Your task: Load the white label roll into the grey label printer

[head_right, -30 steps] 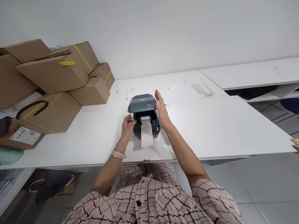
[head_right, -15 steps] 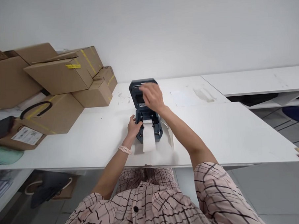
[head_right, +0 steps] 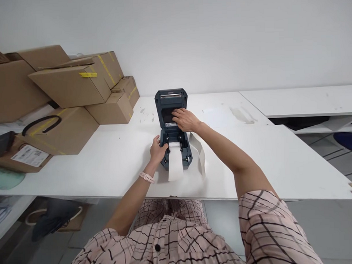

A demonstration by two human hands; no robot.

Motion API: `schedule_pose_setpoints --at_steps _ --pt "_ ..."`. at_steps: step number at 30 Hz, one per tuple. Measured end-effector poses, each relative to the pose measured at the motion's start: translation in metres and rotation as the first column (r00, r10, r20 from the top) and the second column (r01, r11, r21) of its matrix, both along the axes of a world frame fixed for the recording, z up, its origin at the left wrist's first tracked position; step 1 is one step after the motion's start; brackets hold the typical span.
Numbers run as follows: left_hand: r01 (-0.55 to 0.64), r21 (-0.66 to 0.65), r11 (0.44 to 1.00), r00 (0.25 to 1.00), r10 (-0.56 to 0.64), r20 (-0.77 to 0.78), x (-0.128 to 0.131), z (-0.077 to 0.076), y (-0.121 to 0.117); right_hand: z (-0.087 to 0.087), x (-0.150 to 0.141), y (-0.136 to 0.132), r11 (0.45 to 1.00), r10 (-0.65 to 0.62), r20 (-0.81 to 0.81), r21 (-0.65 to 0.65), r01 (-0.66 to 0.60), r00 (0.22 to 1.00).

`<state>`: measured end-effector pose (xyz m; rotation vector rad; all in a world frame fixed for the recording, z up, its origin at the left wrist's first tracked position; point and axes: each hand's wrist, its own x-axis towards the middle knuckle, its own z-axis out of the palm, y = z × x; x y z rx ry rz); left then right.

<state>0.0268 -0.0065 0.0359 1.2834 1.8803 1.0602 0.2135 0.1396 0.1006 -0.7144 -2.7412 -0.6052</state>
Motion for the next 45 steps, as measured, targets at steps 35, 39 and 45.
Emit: schedule_pose_setpoints --at_steps 35,39,45 --pt "0.005 0.044 0.999 1.0 -0.004 -0.024 -0.002 -0.01 0.001 -0.01 0.198 -0.134 0.325 -0.398 -0.496 -0.863 -0.386 0.772" --pt "-0.008 0.057 0.998 1.0 0.01 -0.025 -0.002 -0.01 0.001 -0.054 0.197 -0.115 0.236 -0.566 -0.309 -0.949 -0.209 0.765" --pt "-0.004 0.048 0.999 0.999 0.006 -0.033 -0.002 -0.011 0.001 -0.095 0.186 -0.093 0.145 -0.597 -0.266 -0.964 -0.224 0.757"
